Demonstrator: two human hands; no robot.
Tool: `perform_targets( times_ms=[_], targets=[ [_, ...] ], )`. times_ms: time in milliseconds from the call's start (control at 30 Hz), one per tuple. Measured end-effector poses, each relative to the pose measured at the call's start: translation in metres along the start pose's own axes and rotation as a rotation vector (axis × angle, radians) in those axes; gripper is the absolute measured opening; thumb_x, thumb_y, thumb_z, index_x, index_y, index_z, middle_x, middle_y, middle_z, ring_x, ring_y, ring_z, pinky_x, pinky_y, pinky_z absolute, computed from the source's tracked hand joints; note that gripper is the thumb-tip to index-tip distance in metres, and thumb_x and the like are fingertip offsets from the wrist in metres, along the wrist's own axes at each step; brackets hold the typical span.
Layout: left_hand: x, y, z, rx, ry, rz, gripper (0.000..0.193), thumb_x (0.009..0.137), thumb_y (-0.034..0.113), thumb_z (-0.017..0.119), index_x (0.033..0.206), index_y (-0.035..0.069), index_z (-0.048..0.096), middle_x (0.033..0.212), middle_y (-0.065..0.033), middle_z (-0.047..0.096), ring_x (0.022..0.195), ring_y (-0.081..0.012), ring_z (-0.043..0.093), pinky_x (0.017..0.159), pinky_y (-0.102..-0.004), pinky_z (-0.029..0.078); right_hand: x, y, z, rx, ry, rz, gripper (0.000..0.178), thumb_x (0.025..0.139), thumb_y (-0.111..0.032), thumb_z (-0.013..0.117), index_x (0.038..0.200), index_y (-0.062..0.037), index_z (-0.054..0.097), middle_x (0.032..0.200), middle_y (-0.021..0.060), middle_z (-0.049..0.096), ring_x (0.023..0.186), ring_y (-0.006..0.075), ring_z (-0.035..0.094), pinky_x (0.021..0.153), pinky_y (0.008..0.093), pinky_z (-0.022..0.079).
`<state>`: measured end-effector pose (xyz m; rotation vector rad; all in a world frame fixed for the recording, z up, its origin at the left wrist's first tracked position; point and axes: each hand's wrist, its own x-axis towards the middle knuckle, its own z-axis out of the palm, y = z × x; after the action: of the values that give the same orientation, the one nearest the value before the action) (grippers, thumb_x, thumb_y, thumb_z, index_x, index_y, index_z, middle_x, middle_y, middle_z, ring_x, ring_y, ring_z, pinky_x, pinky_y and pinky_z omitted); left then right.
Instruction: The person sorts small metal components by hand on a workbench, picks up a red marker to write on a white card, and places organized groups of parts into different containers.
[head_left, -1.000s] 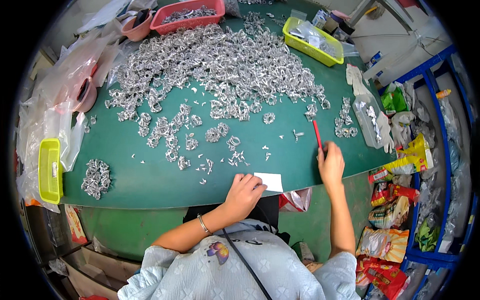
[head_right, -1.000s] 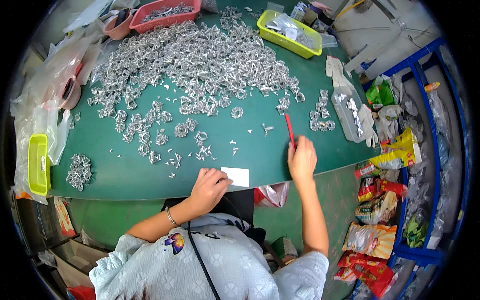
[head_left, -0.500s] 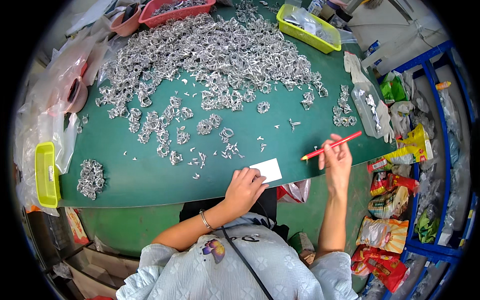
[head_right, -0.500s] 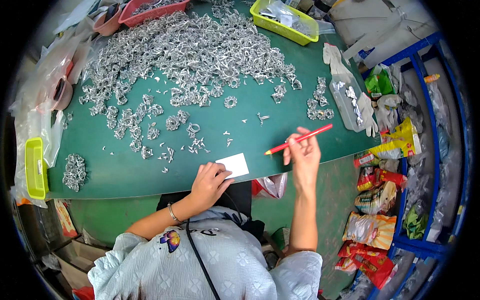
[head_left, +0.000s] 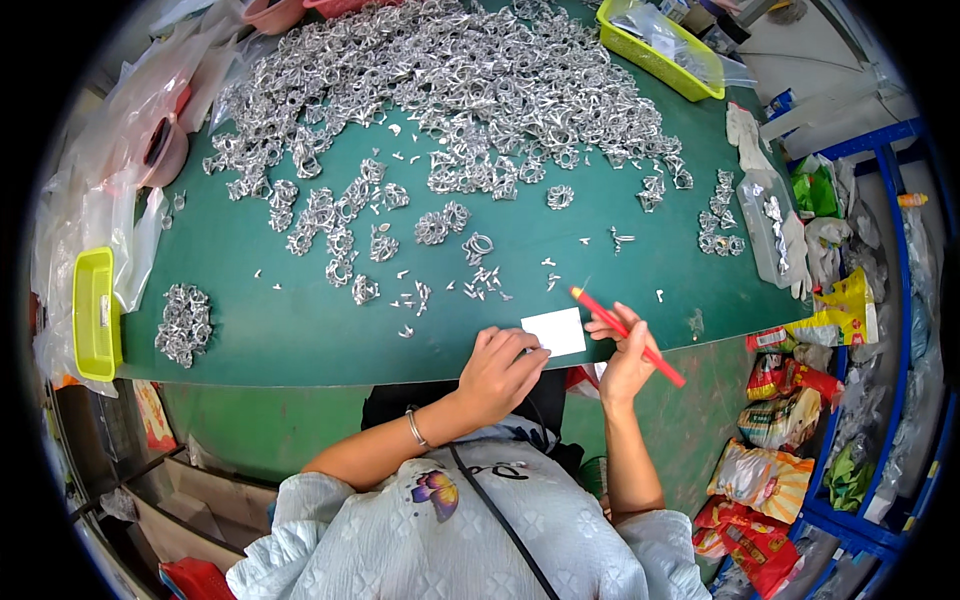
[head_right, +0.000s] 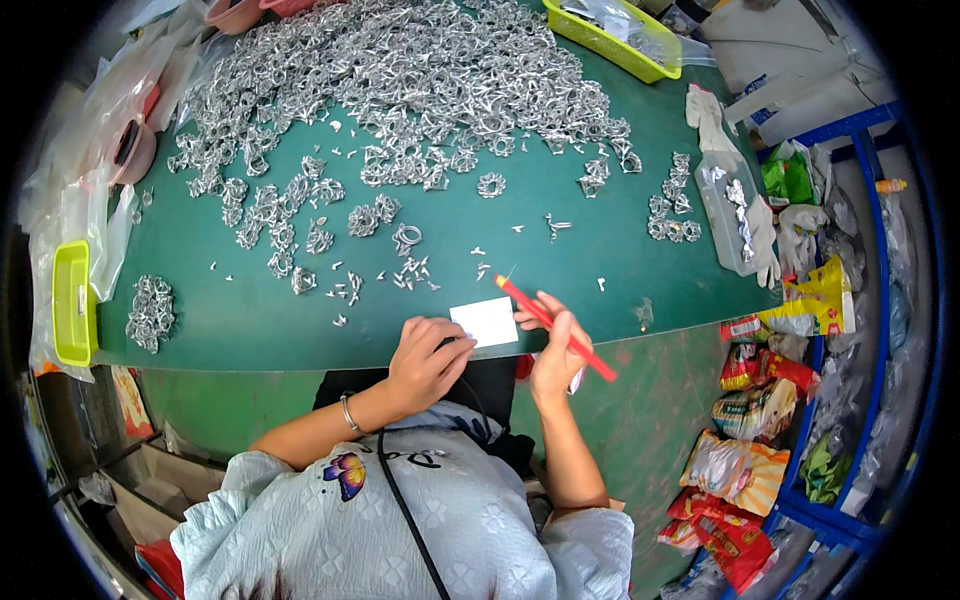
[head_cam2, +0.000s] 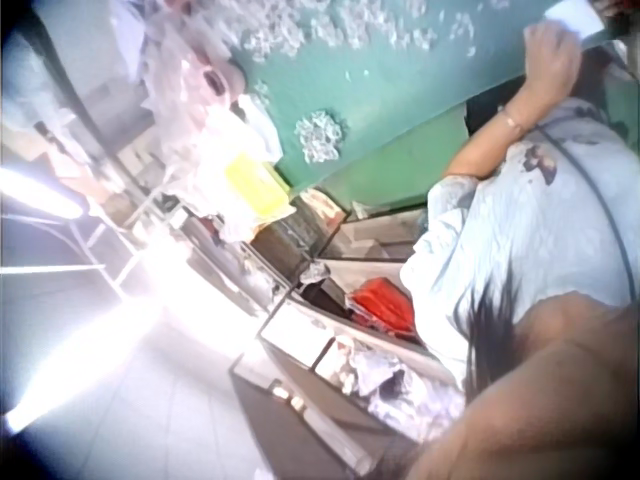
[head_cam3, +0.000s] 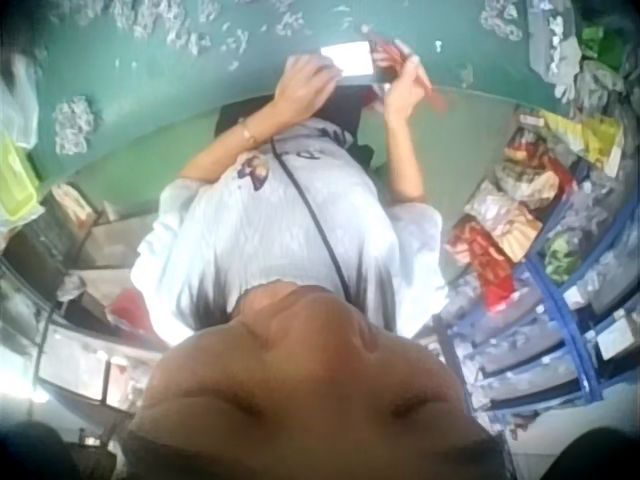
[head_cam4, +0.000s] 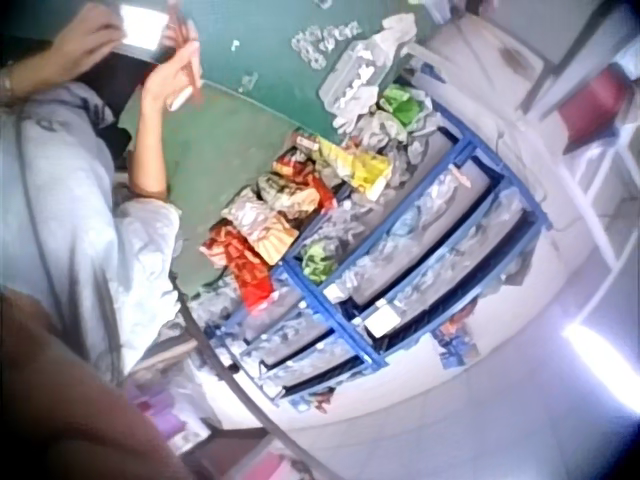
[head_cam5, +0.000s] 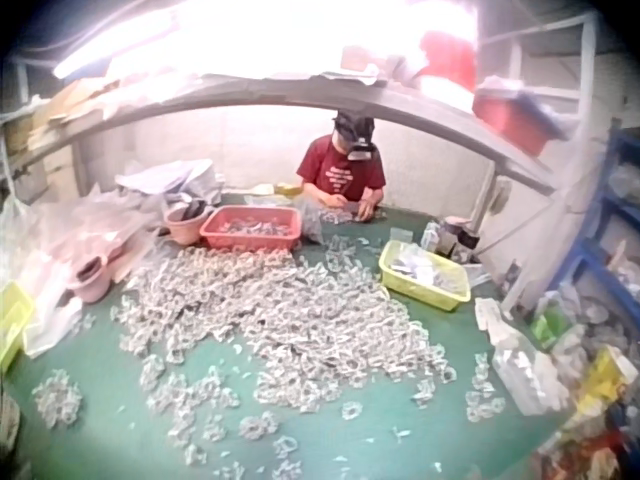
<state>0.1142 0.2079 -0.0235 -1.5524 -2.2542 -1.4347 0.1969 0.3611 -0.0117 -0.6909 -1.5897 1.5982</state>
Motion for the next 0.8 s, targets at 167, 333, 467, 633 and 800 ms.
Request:
perform_targets(
  times_ms=[167,333,467,633,800],
  targets=[
    [-0.010,0.000,0.000,0.051,-0.051,0.008,0.027,0.068,0.003,0.068,0.094,0.004,0.061,0.097,-0.0069,0.056,0.091,-0.0234,0.054,0.076,-0.0369,0.039,-0.011,0.016,0.002,-0.173,-0.102,-0.126,0.014,0.087,-0.003,0.051,0.095,0.0047,0.060,0.091,0.0141,0.061,0.070,0.0152,0.058,0.056,0.0239,0.046],
    [-0.007,-0.002,0.000,0.069,-0.105,0.028,0.031,0.070,0.005,0.065,0.100,0.000,0.060,0.102,-0.0095,0.056,0.093,-0.0241,0.053,0.079,-0.0374,0.039,-0.008,0.002,0.018,-0.274,-0.181,-0.114,0.006,0.080,0.006,0.058,0.084,0.0024,0.056,0.083,0.0087,0.059,0.064,0.0083,0.051,0.055,0.0200,0.042],
    [-0.004,-0.002,0.000,0.076,-0.146,0.044,0.033,0.070,0.006,0.063,0.102,-0.002,0.059,0.103,-0.0114,0.056,0.095,-0.0242,0.053,0.081,-0.0371,0.039,-0.009,0.011,0.015,-0.244,-0.135,-0.086,0.010,0.078,0.006,0.061,0.086,0.0038,0.057,0.075,0.0062,0.058,0.061,0.0069,0.049,0.053,0.0199,0.039],
    [-0.008,-0.004,0.005,0.096,-0.138,0.072,0.034,0.069,0.007,0.063,0.102,-0.002,0.059,0.104,-0.0107,0.056,0.096,-0.0235,0.053,0.082,-0.0372,0.039,-0.006,0.010,0.022,-0.345,-0.196,-0.141,0.013,0.077,0.004,0.062,0.069,0.0016,0.053,0.061,0.0049,0.053,0.050,0.0086,0.042,0.046,0.0226,0.034],
    [-0.010,0.000,-0.002,0.178,-0.154,0.019,0.036,0.067,0.009,0.064,0.102,0.002,0.060,0.104,-0.0068,0.057,0.094,-0.0214,0.053,0.076,-0.0353,0.038,-0.007,0.014,0.022,-0.483,-0.250,-0.070,0.022,0.078,-0.001,0.063,0.063,0.0006,0.048,0.054,0.0072,0.050,0.045,0.0119,0.042,0.044,0.0255,0.034]
  ],
)
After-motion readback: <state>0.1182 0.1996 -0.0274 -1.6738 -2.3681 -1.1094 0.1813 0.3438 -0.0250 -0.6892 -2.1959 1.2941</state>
